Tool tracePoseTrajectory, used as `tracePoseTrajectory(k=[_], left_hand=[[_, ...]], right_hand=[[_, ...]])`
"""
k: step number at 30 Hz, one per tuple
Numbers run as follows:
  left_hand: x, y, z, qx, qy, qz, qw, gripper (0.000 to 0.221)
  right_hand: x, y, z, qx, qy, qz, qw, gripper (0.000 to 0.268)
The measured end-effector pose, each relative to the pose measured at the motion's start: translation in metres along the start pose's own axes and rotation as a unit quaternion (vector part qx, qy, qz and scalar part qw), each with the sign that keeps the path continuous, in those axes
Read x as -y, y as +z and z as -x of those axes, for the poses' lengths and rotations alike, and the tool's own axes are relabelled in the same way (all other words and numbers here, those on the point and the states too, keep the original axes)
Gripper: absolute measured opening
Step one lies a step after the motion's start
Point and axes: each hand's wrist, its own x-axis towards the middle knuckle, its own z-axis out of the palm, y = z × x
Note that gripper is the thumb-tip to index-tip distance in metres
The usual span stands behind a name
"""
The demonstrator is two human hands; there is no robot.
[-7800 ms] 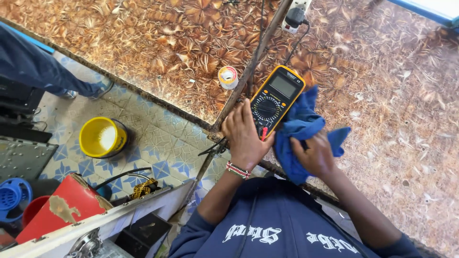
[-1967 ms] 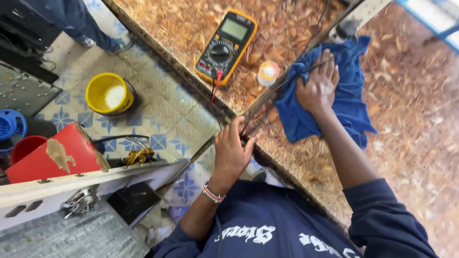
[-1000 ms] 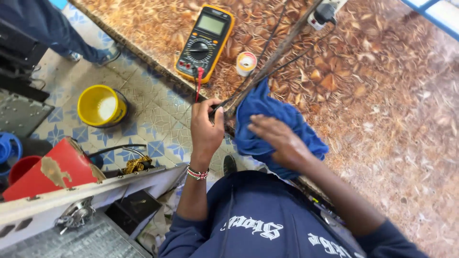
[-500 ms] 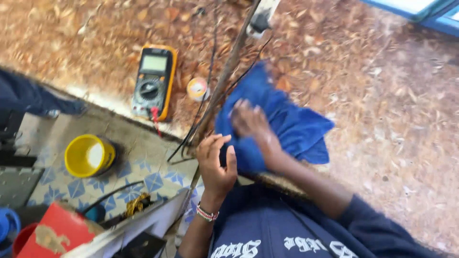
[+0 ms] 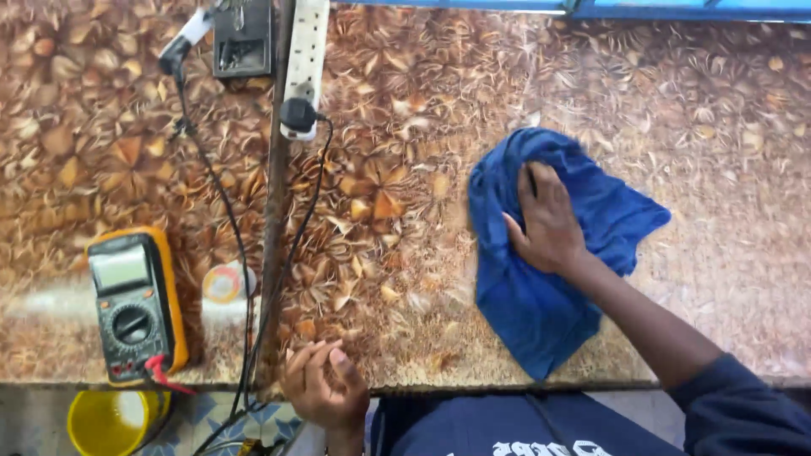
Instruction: The person is cleaning a long workbench by wiping it with a wet blue cloth, moving various electronics repair tools out of the way to ensure the entire surface is cleaned.
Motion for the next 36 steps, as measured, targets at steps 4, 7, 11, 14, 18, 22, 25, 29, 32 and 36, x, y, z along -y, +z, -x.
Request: tracePoseTrajectory(k=[4, 7, 11, 14, 18, 22, 25, 29, 32, 36], left_hand=[[-0.012, 0.003, -0.002, -0.031, -0.025, -0.005, 0.999, 0.022], [0.001, 0.006, 0.017, -0.011, -0.073, -0.045, 0.996, 0.024], [0.008, 0.007, 0.014, -0.01, -0.056, -0.052, 0.997, 0.027], [0.008, 0.004, 0.014, 0.001, -0.029, -0.039, 0.999, 0.028], [-0.001, -0.001, 0.007, -0.012, 0.006, -0.058, 0.998, 0.02], [0.002, -0.001, 0.015, 0.014, -0.085, -0.076, 0.993, 0.032], [-0.023, -0.006, 0.007, 0.038, -0.131, -0.079, 0.987, 0.019], [-0.014, 0.005, 0.004, 0.012, -0.136, -0.053, 0.989, 0.02], [0.01, 0.008, 0.016, -0.019, -0.069, -0.077, 0.994, 0.019], [0.007, 0.004, 0.001, -0.029, -0.005, -0.035, 0.999, 0.021]], right_hand=[[-0.065, 0.004, -0.104, 0.14, 0.095, -0.055, 0.984, 0.095], [-0.096, 0.048, -0.206, 0.143, 0.231, -0.014, 0.962, 0.095], [-0.035, 0.159, -0.323, 0.048, 0.23, 0.306, 0.923, 0.1], [0.004, 0.138, -0.326, 0.035, 0.214, 0.156, 0.964, 0.103], [-0.074, 0.049, -0.241, 0.042, -0.016, -0.051, 0.998, 0.084], [-0.223, 0.004, -0.165, 0.085, -0.039, -0.104, 0.99, 0.069], [-0.274, -0.042, -0.109, 0.154, 0.209, -0.044, 0.965, 0.083], [-0.387, 0.008, -0.074, 0.036, 0.282, 0.003, 0.959, 0.089], [-0.36, 0.085, -0.107, 0.014, 0.456, 0.107, 0.884, 0.09], [-0.121, 0.054, -0.136, 0.149, 0.173, 0.04, 0.973, 0.075]])
